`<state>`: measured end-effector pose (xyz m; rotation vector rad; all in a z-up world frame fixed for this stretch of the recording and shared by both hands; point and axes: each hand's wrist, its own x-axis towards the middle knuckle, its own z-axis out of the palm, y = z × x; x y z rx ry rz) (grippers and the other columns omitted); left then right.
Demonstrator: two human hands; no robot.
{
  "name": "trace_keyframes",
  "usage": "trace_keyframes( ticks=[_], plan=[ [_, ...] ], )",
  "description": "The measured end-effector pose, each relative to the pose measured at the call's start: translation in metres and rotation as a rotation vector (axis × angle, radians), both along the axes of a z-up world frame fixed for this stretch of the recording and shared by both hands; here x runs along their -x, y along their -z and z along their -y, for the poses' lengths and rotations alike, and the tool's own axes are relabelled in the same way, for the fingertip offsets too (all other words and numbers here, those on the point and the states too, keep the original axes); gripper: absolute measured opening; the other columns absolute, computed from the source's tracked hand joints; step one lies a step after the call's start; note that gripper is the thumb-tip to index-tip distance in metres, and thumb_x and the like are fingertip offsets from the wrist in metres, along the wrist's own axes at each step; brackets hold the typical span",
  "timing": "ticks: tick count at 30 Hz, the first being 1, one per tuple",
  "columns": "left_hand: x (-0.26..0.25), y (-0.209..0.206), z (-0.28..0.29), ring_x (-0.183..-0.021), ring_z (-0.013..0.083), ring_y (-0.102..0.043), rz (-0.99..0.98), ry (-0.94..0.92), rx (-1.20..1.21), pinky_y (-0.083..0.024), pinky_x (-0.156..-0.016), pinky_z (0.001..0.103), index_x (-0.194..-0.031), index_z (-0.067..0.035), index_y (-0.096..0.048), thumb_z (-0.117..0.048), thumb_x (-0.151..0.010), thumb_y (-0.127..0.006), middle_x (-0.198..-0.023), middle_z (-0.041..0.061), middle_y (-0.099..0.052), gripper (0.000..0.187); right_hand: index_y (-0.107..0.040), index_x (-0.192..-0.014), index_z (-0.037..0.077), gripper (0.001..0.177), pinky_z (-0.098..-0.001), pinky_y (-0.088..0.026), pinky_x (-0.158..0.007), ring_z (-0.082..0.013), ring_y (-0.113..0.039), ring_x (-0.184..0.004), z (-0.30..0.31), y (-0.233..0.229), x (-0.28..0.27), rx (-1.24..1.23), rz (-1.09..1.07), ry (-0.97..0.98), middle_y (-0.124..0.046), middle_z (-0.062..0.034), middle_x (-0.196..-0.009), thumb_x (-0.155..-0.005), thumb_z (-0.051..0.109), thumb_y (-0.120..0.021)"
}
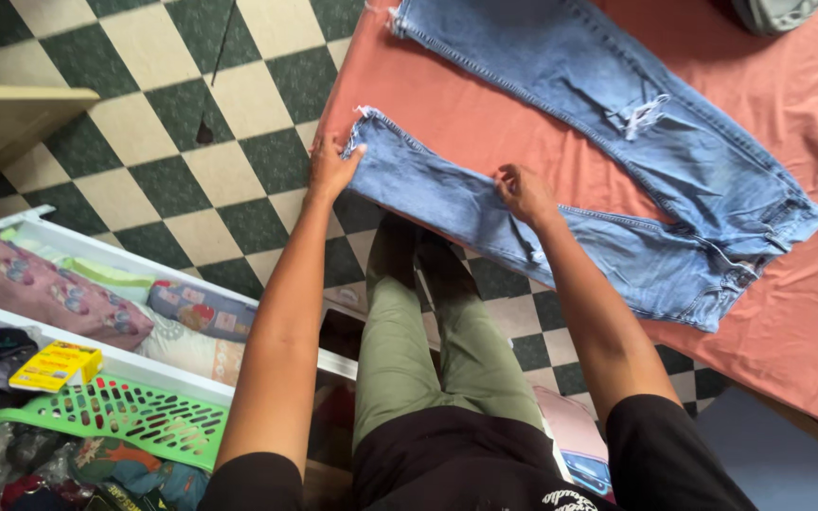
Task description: The person picks up a pair of blue jeans from a bed and folds them into a rectangle before placing them into an open suitcase.
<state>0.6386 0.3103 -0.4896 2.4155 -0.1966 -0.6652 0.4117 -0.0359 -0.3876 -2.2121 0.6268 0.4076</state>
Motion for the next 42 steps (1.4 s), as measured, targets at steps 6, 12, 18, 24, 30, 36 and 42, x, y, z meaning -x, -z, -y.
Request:
trace_keyframes(
  ticks=[6,12,18,24,30,36,42],
  plan=[
    [-0.016,-0.046,0.025,-0.116,0.0391,-0.065,-0.099,0.125,-0.043,-0.048,-0.098,0.05,-0.13,-0.007,-0.058,-0.034,-0.094,-0.071,-0.122,0.019,-0.069,0.046,-0.066,-0.102,0.006,0.016,-0.0484,-0.052,-0.077,-0.0385,-0.067,-0.087,-0.008,0.016,0.002,0.169,-0.016,-0.095,-0.068,-0.0172,-0.096,-0.096,0.019,-0.072],
    [-0.033,-0.056,0.069,-0.111,0.0436,-0.064,0.125,0.205,-0.017,-0.05,-0.091,0.053,-0.138,-0.01,-0.052,-0.034,-0.107,-0.055,-0.124,0.021,-0.067,0.04,-0.058,-0.108,0.005,0.014,-0.0497,-0.05,-0.077,-0.0393,-0.064,-0.092,0.027,0.01,-0.004,0.217,0.162,0.079,-0.062,-0.0179,-0.102,-0.098,0.008,-0.067],
    [-0.053,-0.037,0.093,-0.108,0.0436,-0.065,0.144,0.195,-0.112,-0.051,-0.086,0.054,-0.138,-0.011,-0.052,-0.04,-0.105,-0.052,-0.121,0.021,-0.067,0.044,-0.059,-0.108,0.005,0.017,-0.0493,-0.049,-0.077,-0.0393,-0.062,-0.094,0.038,0.018,-0.026,0.292,0.172,0.068,-0.06,-0.0173,-0.106,-0.1,0.014,-0.07],
    [-0.066,-0.062,0.072,-0.107,0.0403,-0.067,-0.042,0.136,-0.11,-0.052,-0.087,0.051,-0.121,-0.009,-0.062,-0.062,-0.093,-0.07,-0.116,0.018,-0.07,0.06,-0.062,-0.112,0.008,0.024,-0.0479,-0.046,-0.089,-0.0337,-0.061,-0.101,0.031,0.023,-0.027,0.288,0.114,0.193,-0.059,-0.0144,-0.106,-0.098,0.024,-0.072],
    [-0.044,-0.07,0.025,-0.108,0.0432,-0.068,-0.043,0.235,0.044,-0.054,-0.088,0.05,-0.12,-0.001,-0.062,-0.052,-0.091,-0.082,-0.114,0.026,-0.07,0.062,-0.064,-0.122,0.011,0.027,-0.0524,-0.033,-0.109,-0.0328,-0.056,-0.121,0.039,0.017,0.027,0.384,0.098,0.22,-0.062,-0.012,-0.117,-0.104,0.031,-0.062],
    [-0.051,-0.047,-0.002,-0.104,0.0471,-0.067,-0.227,0.217,-0.007,-0.055,-0.084,0.052,-0.132,-0.003,-0.058,-0.04,-0.082,-0.082,-0.116,0.028,-0.068,0.067,-0.064,-0.123,0.012,0.02,-0.0588,-0.029,-0.112,-0.0319,-0.056,-0.12,0.06,0.015,0.086,0.385,0.059,0.203,-0.062,-0.0116,-0.117,-0.106,0.021,-0.057],
    [-0.064,-0.08,0.052,-0.114,0.0466,-0.057,0.064,0.4,-0.433,-0.045,-0.094,0.059,-0.128,0.003,-0.053,-0.049,-0.07,-0.092,-0.115,0.027,-0.061,0.087,-0.064,-0.12,0.015,0.022,-0.0563,-0.032,-0.112,-0.0315,-0.056,-0.121,0.11,0.019,0.138,0.571,0.014,0.171,-0.062,-0.009,-0.119,-0.098,0.011,-0.063]
  ],
)
